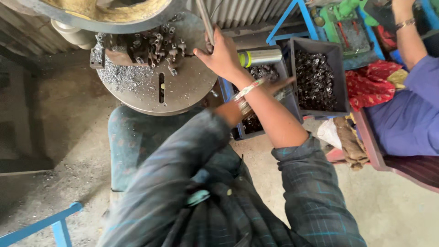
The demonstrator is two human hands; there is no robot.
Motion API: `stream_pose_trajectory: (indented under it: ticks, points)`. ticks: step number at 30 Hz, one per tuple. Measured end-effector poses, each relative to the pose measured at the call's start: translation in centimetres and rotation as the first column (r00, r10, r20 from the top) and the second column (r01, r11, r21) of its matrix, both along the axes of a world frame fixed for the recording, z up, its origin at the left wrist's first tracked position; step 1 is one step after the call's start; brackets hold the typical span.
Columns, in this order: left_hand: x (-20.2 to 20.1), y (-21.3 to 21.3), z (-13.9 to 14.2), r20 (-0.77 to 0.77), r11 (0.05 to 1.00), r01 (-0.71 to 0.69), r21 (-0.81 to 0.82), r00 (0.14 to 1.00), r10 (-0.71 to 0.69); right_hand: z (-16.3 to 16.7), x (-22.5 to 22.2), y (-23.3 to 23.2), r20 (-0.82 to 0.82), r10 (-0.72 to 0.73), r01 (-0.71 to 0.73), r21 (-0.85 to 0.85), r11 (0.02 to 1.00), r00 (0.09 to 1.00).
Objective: The person picks small metal fittings from a round machine table, positions each under a bench drilling machine, drills holes in them, and drops the drilled parts into collection bins beside the table. They repeat this cycle continuously, occasionally brushing metal shavings aside and reaching into the bins.
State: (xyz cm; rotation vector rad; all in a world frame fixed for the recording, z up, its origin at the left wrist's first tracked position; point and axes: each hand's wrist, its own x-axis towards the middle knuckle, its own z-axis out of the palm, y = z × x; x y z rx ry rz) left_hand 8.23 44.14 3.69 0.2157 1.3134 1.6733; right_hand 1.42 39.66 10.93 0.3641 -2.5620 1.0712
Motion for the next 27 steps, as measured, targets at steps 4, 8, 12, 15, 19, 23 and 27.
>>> stream_pose_trajectory:
  ticks: [4, 8, 12, 15, 19, 23, 27]
  points:
    - [-1.8, 3.0, 2.1, -0.185, 0.941, 0.008, -0.337, 0.98, -0.075, 0.1, 0.2, 0.0, -0.011, -0.013, 0.013, -0.017, 1.0, 1.0]
    - [-0.4, -4.0, -2.3, -0.395, 0.907, -0.094, -0.41, 0.915, -0.084, -0.7, 0.3, -0.5, -0.08, -0.045, 0.041, -0.056, 0.998, 0.996]
    - [0.8, -15.2, -4.5, -0.755, 0.925, -0.247, -0.289, 0.652, -0.062, -1.3, 0.3, -1.1, -0.112, -0.141, 0.138, -0.038, 0.99, 0.984]
    - [0.8, -21.9, -3.5, -0.935, 0.834, -0.519, -0.185, 0.354, 0.013, -1.2, 0.3, -1.4, -0.093, -0.163, 0.158, -0.055, 0.986, 0.982]
    - [-3.7, -26.1, -1.9, -0.976, 0.569, -0.807, -0.158, 0.038, -0.216, -0.6, 0.6, -1.8, -0.151, -0.195, 0.186, -0.075, 0.98, 0.969]
    - [-7.9, -26.3, -3.0, -0.976, 0.485, -0.864, -0.13, 0.026, -0.215, 0.0, 1.1, -2.2, -0.173, -0.229, 0.228, -0.027, 0.973, 0.958]
    - [-7.3, -26.1, -4.5, -0.958, 0.493, -0.823, -0.283, 0.214, -0.193, 0.2, 1.2, -2.4, -0.173, -0.198, 0.188, -0.07, 0.98, 0.965]
